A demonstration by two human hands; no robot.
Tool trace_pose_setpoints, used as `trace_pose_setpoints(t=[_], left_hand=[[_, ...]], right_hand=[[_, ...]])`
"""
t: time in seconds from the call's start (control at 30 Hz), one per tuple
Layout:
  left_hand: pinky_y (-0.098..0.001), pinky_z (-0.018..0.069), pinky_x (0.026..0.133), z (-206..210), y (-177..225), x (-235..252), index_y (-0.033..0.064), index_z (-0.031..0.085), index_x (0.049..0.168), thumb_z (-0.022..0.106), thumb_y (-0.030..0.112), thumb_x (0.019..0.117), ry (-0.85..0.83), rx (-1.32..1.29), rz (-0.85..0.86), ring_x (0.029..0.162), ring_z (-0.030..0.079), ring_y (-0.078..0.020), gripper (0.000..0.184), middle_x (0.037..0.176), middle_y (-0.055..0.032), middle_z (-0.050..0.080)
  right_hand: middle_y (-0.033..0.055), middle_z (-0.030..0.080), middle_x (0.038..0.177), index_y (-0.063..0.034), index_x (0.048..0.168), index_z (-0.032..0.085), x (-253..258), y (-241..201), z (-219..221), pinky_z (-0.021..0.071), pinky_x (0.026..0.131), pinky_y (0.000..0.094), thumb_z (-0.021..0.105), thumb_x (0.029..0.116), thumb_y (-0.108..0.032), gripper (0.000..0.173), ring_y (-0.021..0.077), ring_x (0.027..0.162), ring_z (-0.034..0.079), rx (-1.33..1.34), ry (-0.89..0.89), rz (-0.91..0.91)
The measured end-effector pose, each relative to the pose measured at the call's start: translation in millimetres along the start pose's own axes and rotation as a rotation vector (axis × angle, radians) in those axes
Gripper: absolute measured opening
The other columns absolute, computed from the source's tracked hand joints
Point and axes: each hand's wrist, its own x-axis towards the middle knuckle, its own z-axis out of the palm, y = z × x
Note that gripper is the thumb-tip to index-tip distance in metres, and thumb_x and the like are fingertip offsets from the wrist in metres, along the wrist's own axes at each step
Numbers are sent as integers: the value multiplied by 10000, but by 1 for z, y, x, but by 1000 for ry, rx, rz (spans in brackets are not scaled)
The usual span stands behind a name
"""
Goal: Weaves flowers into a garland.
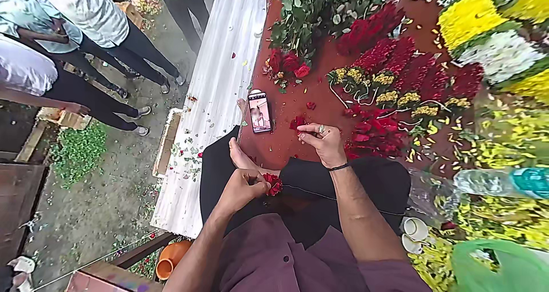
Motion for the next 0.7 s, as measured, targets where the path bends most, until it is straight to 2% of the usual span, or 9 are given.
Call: trace_pose_setpoints(t=[0.07, 0.17, 0.3, 0.37, 0.47, 0.57, 0.7], left_hand=[[-251, 512, 585, -1, 0, -1, 75, 725, 798, 721, 181, 905, -1, -2, 4, 606, 606, -57, 151, 672, 27, 654], [-254, 505, 591, -2, 0, -1, 75, 719, 784, 721, 184, 902, 4, 7, 15, 614, 602, -58, 161, 672, 29, 651], [-250, 498, 588, -2, 0, 0, 82, 721, 779, 721, 183, 906, 20, 26, 26, 607, 590, -48, 161, 669, 36, 648], [-265, 517, 605, -4, 3, 2, 86, 731, 789, 722, 190, 903, 36, 60, 16, 624, 609, -53, 155, 688, 30, 667], [-298, 537, 639, -7, 7, 7, 93, 742, 810, 727, 245, 905, 68, 153, -31, 654, 632, -69, 179, 712, 21, 685], [-301, 552, 657, -9, 12, 13, 116, 764, 823, 752, 271, 903, 110, 230, -86, 662, 646, -53, 174, 721, 32, 704], [-336, 556, 655, -7, 10, 23, 127, 782, 850, 751, 288, 926, 107, 283, -79, 658, 648, -70, 181, 728, 25, 711]], right_hand=[[66, 752, 999, -31, 1099, 768, 0, 0, 2, 620, 734, 310, 718, 932, -43, 174, 141, 781, 703, -31, 3, -42], [50, 749, 973, -46, 1061, 765, -5, -8, 5, 608, 715, 296, 699, 940, -49, 138, 126, 767, 692, -85, 12, -76], [57, 738, 910, -49, 1023, 726, -10, -16, 15, 610, 662, 321, 748, 835, 18, 201, 152, 729, 695, -76, 101, -125], [72, 747, 916, -49, 1105, 654, -14, -23, 20, 632, 672, 354, 763, 791, 40, 344, 187, 757, 725, -28, 95, -115], [84, 743, 882, -72, 1241, 537, -28, -40, 26, 629, 642, 349, 757, 799, 65, 512, 206, 722, 726, 60, 22, -24], [126, 741, 849, -63, 1260, 537, -45, -61, 34, 645, 664, 378, 747, 801, 86, 526, 242, 709, 738, 164, -55, 74], [152, 732, 813, -50, 1253, 547, -69, -68, 46, 641, 683, 363, 772, 796, 61, 521, 244, 699, 735, 270, -174, 168]])
